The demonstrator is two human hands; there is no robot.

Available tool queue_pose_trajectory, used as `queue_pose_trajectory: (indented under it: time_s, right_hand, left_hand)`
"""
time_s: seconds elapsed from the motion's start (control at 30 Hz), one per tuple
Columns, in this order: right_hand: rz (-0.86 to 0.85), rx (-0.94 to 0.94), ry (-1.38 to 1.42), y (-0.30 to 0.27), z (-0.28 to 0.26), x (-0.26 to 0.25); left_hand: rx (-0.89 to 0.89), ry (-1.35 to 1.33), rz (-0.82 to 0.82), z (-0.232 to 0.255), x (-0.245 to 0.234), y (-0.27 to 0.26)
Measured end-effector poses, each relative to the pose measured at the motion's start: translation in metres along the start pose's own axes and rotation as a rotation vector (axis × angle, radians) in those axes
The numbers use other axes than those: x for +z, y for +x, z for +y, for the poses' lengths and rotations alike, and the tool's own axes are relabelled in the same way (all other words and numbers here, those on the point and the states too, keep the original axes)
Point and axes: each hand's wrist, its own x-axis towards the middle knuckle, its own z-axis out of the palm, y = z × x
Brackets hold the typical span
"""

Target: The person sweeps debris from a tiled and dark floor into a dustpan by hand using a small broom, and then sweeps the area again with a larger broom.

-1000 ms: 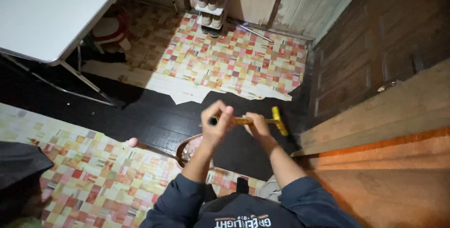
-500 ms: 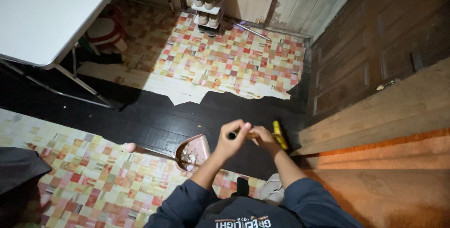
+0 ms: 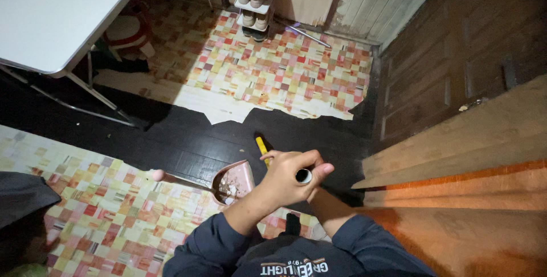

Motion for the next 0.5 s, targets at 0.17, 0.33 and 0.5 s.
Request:
queue_pose_trajectory:
  time_s: [0.17, 0.33, 0.5]
  right_hand:
    - [-0.053, -0.061, -0.352, 0.024, -0.014, -0.006]
    - [0.065, -0.022, -0.881, 0.021, 0.014, -0.079]
    - [0.151, -0.075, -0.917, -0.024, 0.058, -0.178]
  left_hand:
    - [0.087, -0.224, 0.066, 0.000, -0.040, -0.005]
    - [-0.079, -0.347, 0.230, -0.069, -0.027, -0.024]
    - [-0.099, -0.309, 0.178, -0.173, 0.064, -0.047]
